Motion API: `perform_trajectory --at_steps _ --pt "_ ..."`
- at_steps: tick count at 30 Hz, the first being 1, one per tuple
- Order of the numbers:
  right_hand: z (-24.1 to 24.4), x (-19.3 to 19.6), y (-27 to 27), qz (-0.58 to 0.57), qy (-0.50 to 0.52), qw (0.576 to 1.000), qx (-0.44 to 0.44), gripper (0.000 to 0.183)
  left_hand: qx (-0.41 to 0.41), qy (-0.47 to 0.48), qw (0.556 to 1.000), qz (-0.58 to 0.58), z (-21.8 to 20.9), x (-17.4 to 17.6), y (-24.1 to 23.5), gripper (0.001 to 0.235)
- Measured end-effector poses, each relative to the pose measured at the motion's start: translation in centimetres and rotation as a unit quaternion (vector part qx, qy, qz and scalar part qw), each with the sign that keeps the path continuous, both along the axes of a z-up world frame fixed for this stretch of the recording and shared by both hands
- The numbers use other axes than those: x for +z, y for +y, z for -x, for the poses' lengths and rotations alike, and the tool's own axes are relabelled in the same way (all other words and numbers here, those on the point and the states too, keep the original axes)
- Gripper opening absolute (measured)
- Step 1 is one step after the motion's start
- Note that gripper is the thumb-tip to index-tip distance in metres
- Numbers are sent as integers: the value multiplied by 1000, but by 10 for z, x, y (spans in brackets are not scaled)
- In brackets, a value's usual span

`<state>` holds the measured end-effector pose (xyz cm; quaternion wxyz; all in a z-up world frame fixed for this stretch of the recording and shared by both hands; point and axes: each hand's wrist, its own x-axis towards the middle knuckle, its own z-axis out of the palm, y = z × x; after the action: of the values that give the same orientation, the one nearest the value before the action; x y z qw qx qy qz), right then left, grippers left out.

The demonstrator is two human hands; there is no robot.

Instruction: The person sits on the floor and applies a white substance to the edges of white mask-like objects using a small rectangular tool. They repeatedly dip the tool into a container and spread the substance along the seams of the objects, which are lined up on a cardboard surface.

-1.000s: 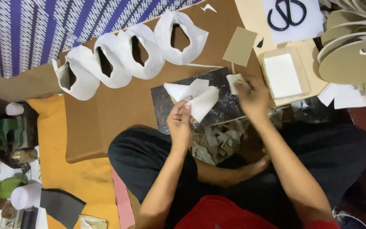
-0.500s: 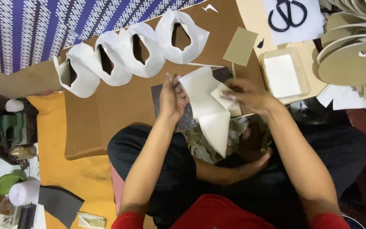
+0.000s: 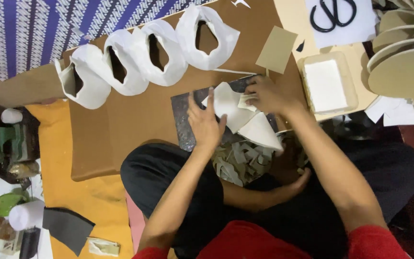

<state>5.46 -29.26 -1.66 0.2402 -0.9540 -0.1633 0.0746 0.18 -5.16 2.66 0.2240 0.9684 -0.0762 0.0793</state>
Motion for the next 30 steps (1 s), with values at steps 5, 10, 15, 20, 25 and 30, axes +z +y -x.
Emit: perform_trajectory --at_steps 5,10,15,20,25,30 --pt "34 46 32 60 -23 989 -132 28 -167 -36 982 -81 7 -32 15 64" --pt "56 38 66 110 -52 980 -157 22 -196 73 975 -76 18 -21 21 95" --pt "86 26 97 -31 -164 985 -47 17 -172 191 965 -42 9 -27 21 90" --pt "47 19 69 15 -16 993 -119 23 -140 209 968 14 10 -12 19 70" --pt "30 11 73 59 -52 977 -196 24 -106 157 982 2 20 -15 3 78" --pt "48 34 91 -24 7 995 -101 23 -110 149 982 36 20 -28 10 93"
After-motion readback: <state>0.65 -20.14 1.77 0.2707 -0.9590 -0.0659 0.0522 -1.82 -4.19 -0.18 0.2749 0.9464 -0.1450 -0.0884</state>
